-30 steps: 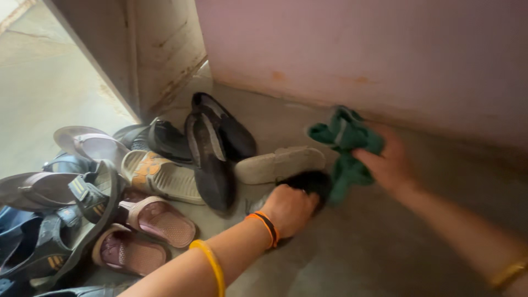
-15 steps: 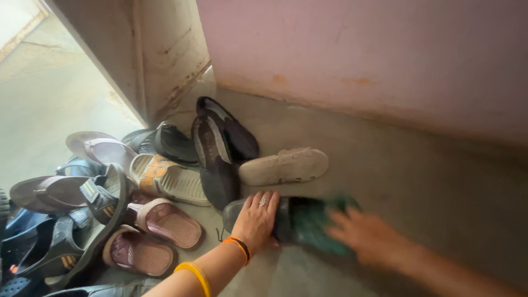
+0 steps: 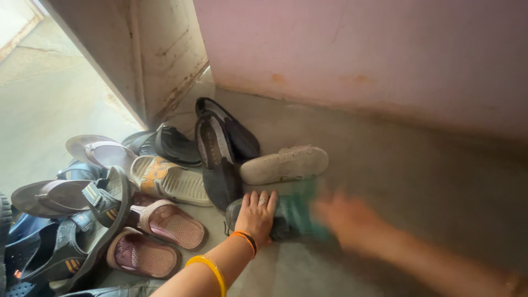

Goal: The person wipes several pairs of shoes with a green cloth. They handle the shoes one at a time, picking them up from a pile on the floor, wiping the exterior surfaces, and placing them back down.

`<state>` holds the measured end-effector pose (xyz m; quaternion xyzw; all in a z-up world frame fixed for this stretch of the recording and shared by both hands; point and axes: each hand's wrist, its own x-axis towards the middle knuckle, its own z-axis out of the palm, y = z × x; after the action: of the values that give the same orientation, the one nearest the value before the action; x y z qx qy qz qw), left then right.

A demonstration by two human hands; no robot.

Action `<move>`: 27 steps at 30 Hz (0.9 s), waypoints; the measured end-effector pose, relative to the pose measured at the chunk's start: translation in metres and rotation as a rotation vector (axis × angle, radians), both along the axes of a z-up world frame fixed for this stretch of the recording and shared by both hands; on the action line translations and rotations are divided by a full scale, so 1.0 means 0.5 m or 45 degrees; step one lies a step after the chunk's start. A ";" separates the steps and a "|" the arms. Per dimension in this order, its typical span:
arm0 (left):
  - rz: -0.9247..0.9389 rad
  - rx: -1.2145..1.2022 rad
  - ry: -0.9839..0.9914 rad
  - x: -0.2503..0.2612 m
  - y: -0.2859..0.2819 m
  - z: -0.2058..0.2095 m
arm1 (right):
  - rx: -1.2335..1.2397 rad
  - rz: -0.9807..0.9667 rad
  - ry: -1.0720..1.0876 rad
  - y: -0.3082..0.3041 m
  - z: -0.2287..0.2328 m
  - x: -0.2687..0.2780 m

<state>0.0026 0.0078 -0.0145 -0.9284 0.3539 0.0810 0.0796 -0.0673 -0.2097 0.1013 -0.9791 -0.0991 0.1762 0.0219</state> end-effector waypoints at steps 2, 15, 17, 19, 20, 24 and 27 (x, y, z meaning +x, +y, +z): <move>0.024 0.038 0.033 0.013 -0.008 0.002 | -0.029 0.171 0.213 0.015 -0.029 -0.023; 0.004 0.009 -0.019 0.016 -0.002 -0.039 | 0.463 0.151 -0.878 -0.031 -0.005 0.028; 0.028 0.025 0.028 0.021 -0.005 -0.024 | 0.066 0.367 0.166 -0.028 -0.026 -0.005; 0.076 0.066 0.129 0.011 -0.002 -0.002 | 0.198 -0.043 -0.071 -0.038 0.018 0.048; 0.059 0.060 0.124 0.005 -0.004 0.009 | 0.263 -0.244 -0.180 -0.045 0.060 0.097; 0.003 0.017 0.011 -0.003 0.007 0.042 | 0.721 -0.046 -1.325 -0.084 0.219 0.200; -0.034 -0.046 -0.117 -0.033 0.022 0.048 | 0.742 -0.168 -1.495 -0.061 0.188 0.206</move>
<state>-0.0138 0.0187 0.0097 -0.9276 0.3635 0.0309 0.0801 0.0358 -0.2402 0.1953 -0.8705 -0.0781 -0.4230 0.2392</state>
